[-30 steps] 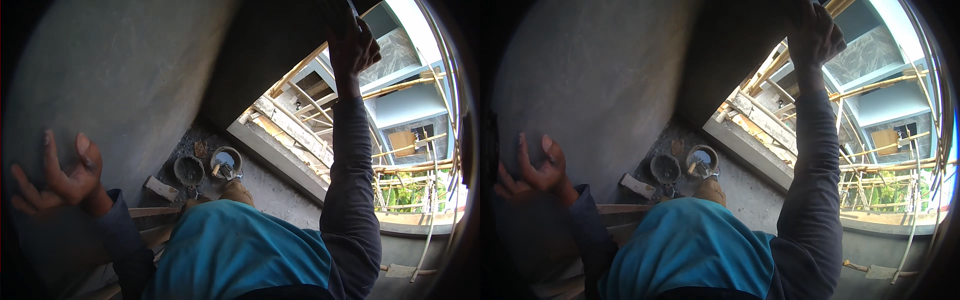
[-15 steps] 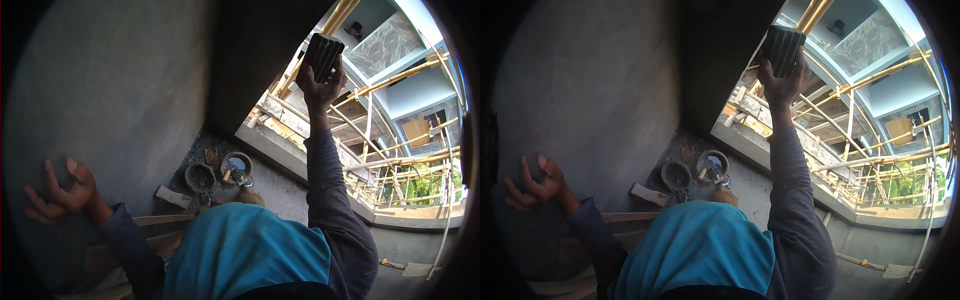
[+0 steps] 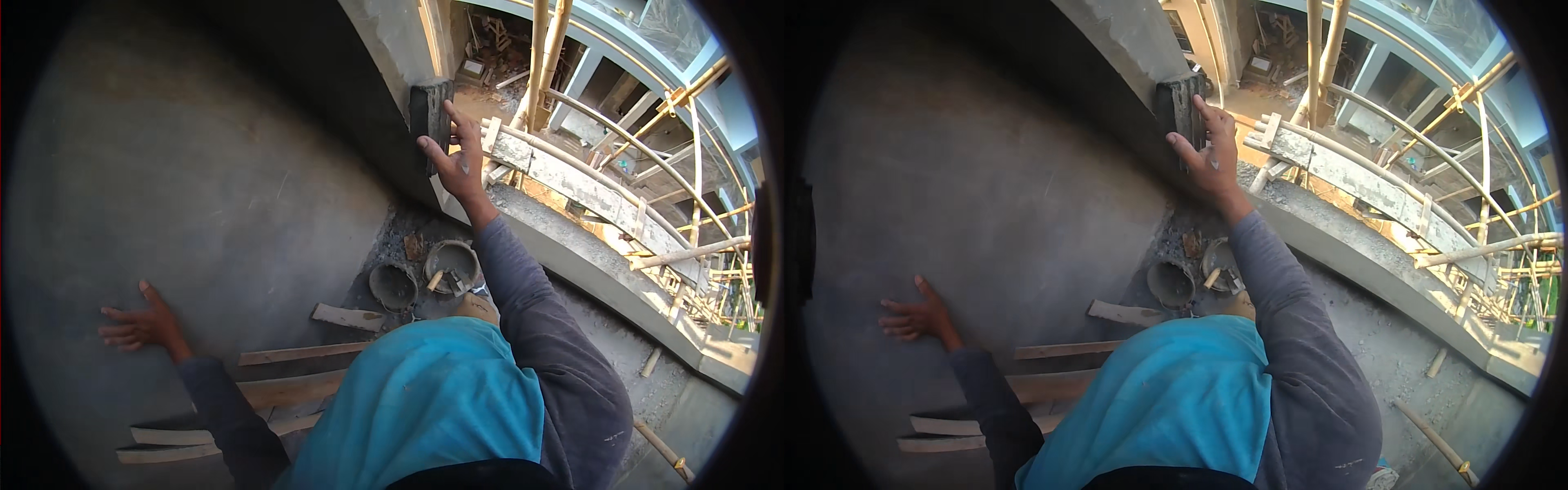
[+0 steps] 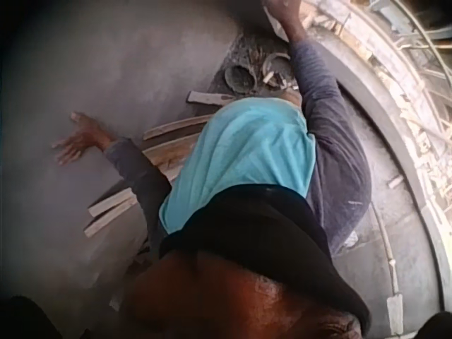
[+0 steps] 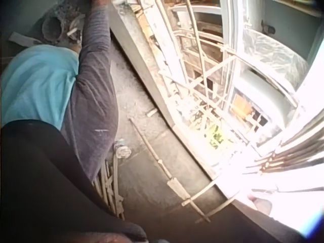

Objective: Smoothing wet plaster on the edge of a concrete wall using a hand float.

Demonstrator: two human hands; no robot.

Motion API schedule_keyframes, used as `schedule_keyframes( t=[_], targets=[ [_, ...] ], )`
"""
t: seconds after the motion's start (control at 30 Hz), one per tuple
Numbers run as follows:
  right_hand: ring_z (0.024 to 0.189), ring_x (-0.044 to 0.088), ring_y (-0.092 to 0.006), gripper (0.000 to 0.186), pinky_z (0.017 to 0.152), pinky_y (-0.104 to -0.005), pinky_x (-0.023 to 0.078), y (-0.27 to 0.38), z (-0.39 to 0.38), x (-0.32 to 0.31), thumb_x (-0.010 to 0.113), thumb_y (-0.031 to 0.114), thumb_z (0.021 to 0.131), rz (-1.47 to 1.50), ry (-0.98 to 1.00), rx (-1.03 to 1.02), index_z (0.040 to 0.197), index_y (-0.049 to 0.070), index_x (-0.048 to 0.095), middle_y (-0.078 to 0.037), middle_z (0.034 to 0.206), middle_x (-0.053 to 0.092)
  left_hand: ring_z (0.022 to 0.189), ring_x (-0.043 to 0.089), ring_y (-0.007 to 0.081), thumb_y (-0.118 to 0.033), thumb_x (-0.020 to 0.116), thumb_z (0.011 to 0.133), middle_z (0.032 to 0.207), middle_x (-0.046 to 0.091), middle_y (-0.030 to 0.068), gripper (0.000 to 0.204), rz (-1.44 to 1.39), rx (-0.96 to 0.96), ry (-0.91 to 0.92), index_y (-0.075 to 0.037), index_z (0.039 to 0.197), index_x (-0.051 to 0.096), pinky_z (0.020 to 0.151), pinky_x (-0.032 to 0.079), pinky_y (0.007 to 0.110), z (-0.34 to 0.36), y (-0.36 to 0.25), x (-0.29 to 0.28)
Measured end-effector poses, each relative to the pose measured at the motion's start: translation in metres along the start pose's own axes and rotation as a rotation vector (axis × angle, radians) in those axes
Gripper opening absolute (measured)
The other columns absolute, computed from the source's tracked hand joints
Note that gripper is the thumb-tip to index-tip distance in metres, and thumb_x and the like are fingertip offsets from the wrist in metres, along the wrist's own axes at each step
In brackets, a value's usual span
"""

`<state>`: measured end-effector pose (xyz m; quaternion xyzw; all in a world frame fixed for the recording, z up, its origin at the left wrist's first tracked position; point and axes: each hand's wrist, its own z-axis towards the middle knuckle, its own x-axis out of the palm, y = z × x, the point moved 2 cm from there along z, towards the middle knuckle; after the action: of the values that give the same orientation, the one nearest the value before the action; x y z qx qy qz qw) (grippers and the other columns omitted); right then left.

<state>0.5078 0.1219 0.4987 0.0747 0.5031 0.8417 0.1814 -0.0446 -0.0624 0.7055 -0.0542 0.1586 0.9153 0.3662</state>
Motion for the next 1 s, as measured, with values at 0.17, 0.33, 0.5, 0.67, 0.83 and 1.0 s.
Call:
schedule_keyframes(
  t=[0.17, 0.33, 0.5, 0.67, 0.83, 1.0],
  targets=[
    [0.113, 0.055, -0.0286, 0.075, 0.097, -0.0372, 0.047, 0.024, 0.024, 0.001, 0.088, 0.03, 0.074, 0.047, -0.017, -0.055, 0.14, 0.016, 0.057, -0.015, 0.124, 0.052, 0.145, -0.021, 0.056, -0.089, 0.061, 0.07, 0.156, -0.017, 0.0409, 0.143, 0.037, -0.288, 0.429, 0.0, 0.157, -0.01, 0.113, 0.002, 0.071, 0.015, -0.022, -0.008],
    [0.115, 0.053, -0.0329, 0.076, 0.096, -0.0414, 0.047, 0.055, 0.029, 0.008, 0.09, 0.034, 0.071, 0.037, -0.072, -0.085, 0.137, 0.016, 0.058, -0.019, 0.122, 0.051, 0.147, -0.019, 0.0541, -0.092, 0.06, 0.066, 0.157, -0.019, 0.0397, 0.15, 0.179, -0.362, 0.497, 0.002, 0.155, -0.015, 0.115, 0.003, 0.068, 0.019, -0.019, -0.005],
    [0.116, 0.052, -0.0336, 0.077, 0.098, -0.0415, 0.046, 0.011, 0.013, 0.017, 0.089, 0.033, 0.072, 0.089, -0.069, 0.15, 0.138, 0.014, 0.055, -0.019, 0.124, 0.051, 0.147, -0.019, 0.0534, -0.094, 0.058, 0.065, 0.156, -0.02, 0.0395, 0.151, 0.228, -0.381, 0.576, 0.002, 0.154, -0.018, 0.115, 0.006, 0.067, 0.025, -0.018, -0.005],
    [0.119, 0.051, -0.0353, 0.077, 0.1, -0.0414, 0.045, -0.043, -0.011, 0.01, 0.087, 0.033, 0.074, -0.008, -0.097, 0.346, 0.138, 0.01, 0.051, -0.021, 0.126, 0.049, 0.145, -0.025, 0.0541, -0.092, 0.056, 0.069, 0.153, -0.026, 0.0422, 0.15, 0.231, -0.405, 0.667, 0.006, 0.151, -0.022, 0.116, 0.006, 0.066, 0.032, -0.024, -0.011],
    [0.114, 0.053, -0.0335, 0.076, 0.097, -0.0408, 0.046, -0.003, -0.008, 0.004, 0.087, 0.034, 0.073, 0.063, -0.08, 0.315, 0.137, 0.01, 0.053, -0.019, 0.123, 0.049, 0.145, -0.024, 0.0542, -0.092, 0.056, 0.07, 0.153, -0.026, 0.0418, 0.149, 0.248, -0.409, 0.688, 0.007, 0.151, -0.022, 0.116, 0.007, 0.066, 0.034, -0.025, -0.016],
    [0.112, 0.052, -0.0292, 0.076, 0.097, -0.0381, 0.046, 0.041, 0.012, 0.011, 0.088, 0.029, 0.072, 0.168, -0.069, 0.199, 0.137, 0.011, 0.054, -0.016, 0.119, 0.052, 0.145, -0.023, 0.0541, -0.092, 0.056, 0.07, 0.153, -0.026, 0.0412, 0.149, 0.269, -0.412, 0.705, 0.007, 0.151, -0.022, 0.115, 0.011, 0.067, 0.035, -0.024, -0.016]
  ],
)
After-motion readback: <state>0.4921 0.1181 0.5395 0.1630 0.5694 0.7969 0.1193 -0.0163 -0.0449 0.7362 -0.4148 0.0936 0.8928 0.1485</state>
